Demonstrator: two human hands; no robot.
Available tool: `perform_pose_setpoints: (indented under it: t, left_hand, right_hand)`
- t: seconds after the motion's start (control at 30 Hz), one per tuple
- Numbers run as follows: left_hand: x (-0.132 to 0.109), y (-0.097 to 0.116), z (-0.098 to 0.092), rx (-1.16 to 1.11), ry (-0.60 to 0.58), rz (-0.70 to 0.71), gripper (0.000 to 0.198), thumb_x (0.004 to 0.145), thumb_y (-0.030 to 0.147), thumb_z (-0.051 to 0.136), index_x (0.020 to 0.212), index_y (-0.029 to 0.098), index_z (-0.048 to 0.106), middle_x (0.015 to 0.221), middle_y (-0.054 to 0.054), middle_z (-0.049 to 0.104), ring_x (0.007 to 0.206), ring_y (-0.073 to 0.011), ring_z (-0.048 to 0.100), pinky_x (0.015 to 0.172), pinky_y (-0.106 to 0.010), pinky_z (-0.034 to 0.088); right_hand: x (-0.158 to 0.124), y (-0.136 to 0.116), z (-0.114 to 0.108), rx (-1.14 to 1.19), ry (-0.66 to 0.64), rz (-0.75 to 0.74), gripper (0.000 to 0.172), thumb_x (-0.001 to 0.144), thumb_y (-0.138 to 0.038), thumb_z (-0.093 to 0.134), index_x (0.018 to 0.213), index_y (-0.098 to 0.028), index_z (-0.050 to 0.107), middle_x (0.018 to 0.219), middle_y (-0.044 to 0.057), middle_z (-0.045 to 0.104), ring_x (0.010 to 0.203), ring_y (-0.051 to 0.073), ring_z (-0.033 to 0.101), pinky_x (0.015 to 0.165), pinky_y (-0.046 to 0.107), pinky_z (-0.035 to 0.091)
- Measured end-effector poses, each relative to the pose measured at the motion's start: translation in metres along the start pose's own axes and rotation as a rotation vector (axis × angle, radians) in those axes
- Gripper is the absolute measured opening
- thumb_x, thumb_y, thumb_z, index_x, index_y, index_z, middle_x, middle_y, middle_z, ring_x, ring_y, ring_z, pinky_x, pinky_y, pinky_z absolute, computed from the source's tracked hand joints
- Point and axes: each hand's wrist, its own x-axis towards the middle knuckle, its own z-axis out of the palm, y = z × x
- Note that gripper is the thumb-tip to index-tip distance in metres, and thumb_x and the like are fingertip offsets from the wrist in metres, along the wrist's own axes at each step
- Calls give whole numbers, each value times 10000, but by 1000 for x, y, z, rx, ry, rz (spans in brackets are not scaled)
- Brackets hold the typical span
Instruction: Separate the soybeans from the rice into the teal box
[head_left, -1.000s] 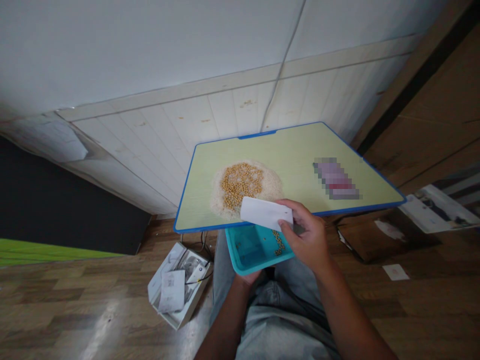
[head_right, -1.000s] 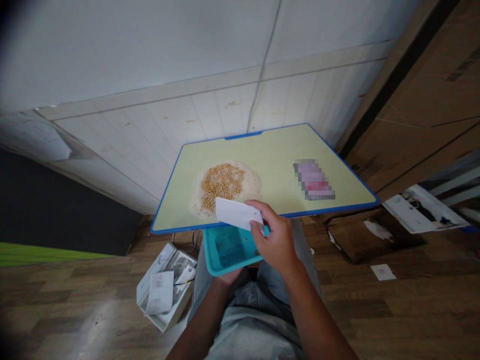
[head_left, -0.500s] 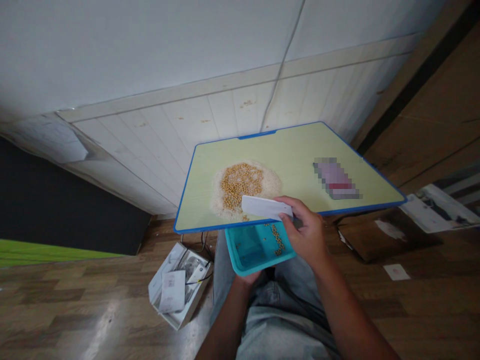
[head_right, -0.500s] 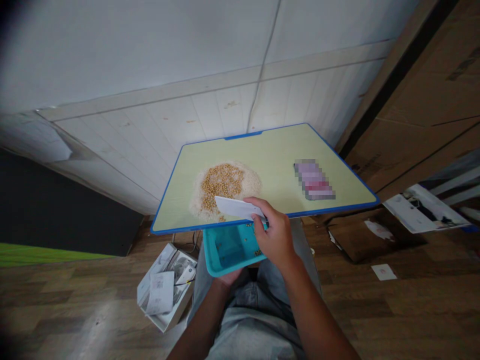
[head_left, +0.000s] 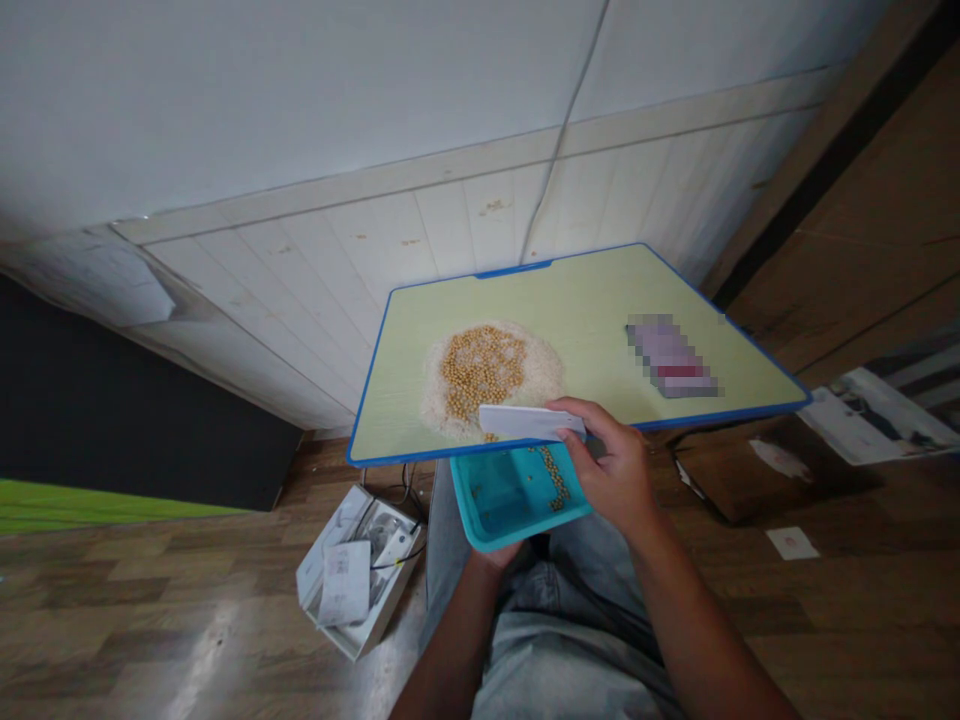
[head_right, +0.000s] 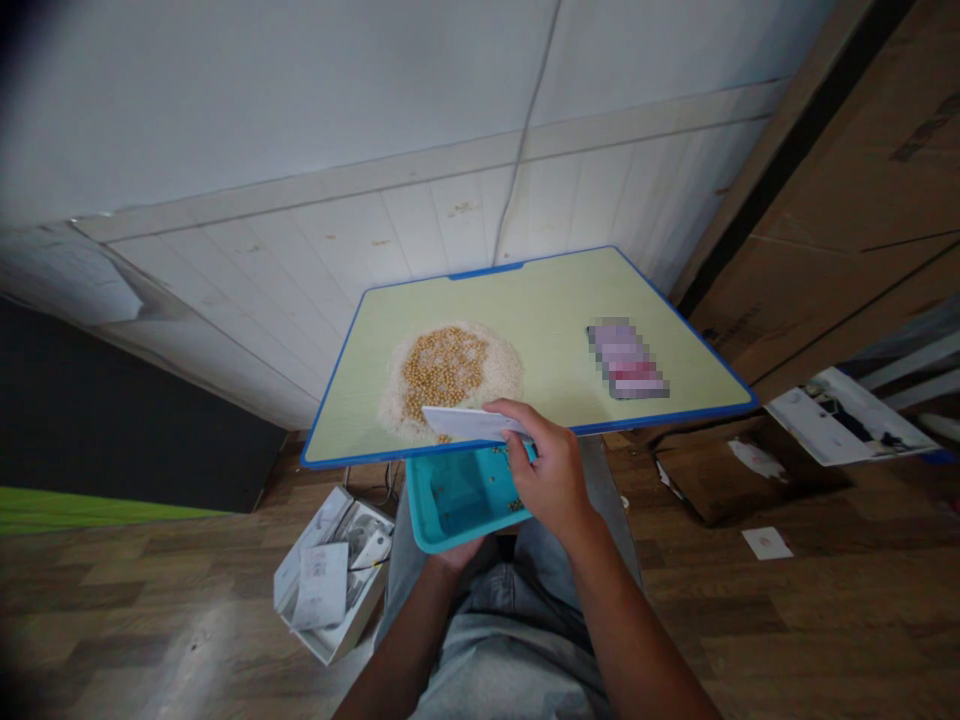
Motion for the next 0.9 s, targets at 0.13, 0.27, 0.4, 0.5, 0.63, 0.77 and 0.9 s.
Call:
perform_pose_setpoints:
  t: [0.13, 0.27, 0.4, 0.5, 0.63, 0.77, 0.9]
  left_hand:
    - [2, -2, -2, -31, 24, -21, 566, 1271, 595, 481, 1355, 383, 999, 1815, 13, 853, 1931, -394, 546, 1600, -649, 449]
    - [3, -1, -4, -38, 17, -29, 514, 1243, 598, 547, 1459, 383, 961, 1837, 28, 836, 1960, -376, 503, 1638, -669, 386]
    - [5, -2, -9, 17, -14, -16, 549, 1254, 591, 528, 1457, 342, 972, 1842, -32, 835, 1953, -401, 510, 1606, -662, 436]
    - [7, -4, -11, 29, -14, -14, 556, 1252, 602, 515, 1409, 362, 991, 1771, -17, 884, 1936, -411, 536, 1586, -661, 457]
    - [7, -4, -8, -7, -16, -38, 547, 1246, 614, 512, 1377, 384, 990, 1709, 17, 919, 1930, -402, 550, 1622, -678, 402]
    - [3, -1, -4, -4, -16, -31, 448, 1223, 524, 585, 1295, 374, 1001, 1668, -1, 942, 1944, -401, 527, 1635, -667, 390]
    - [1, 1, -1, -51, -8, -29, 420, 1203, 506, 638, 1378, 333, 979, 1735, -32, 905, 1935, -393, 539, 1624, -677, 408]
  right_hand:
    - [-1, 1, -1, 6, 1, 8, 315, 1140, -230, 758, 1334, -329, 985, 1250, 58, 1022, 1106, 295, 993, 954, 357, 795]
    - [-1, 2, -2, 31, 0, 0, 278, 1170, -262, 773, 1333, -337, 985, 1246, 61, 1021, 1105, 302, 995, 955, 358, 792]
    - [-2, 2, -3, 34, -4, 8, 242, 1189, -312, 782, 1320, -328, 985, 1230, 70, 1020, 1098, 308, 994, 963, 372, 796]
    - [-2, 0, -4, 22, -6, 30, 240, 1185, -331, 780, 1299, -316, 991, 1209, 76, 1020, 1087, 312, 991, 962, 381, 801]
    - [-2, 0, -6, 23, -5, 34, 235, 1187, -359, 784, 1289, -323, 993, 1195, 75, 1020, 1072, 315, 993, 942, 384, 807]
    - [-2, -1, -8, 40, -4, 21, 214, 1192, -377, 808, 1282, -326, 995, 1191, 76, 1021, 1075, 316, 998, 955, 384, 810]
    - [-2, -2, -7, 21, 19, 51, 214, 1181, -396, 813, 1252, -319, 1000, 1168, 80, 1020, 1054, 319, 995, 940, 389, 814]
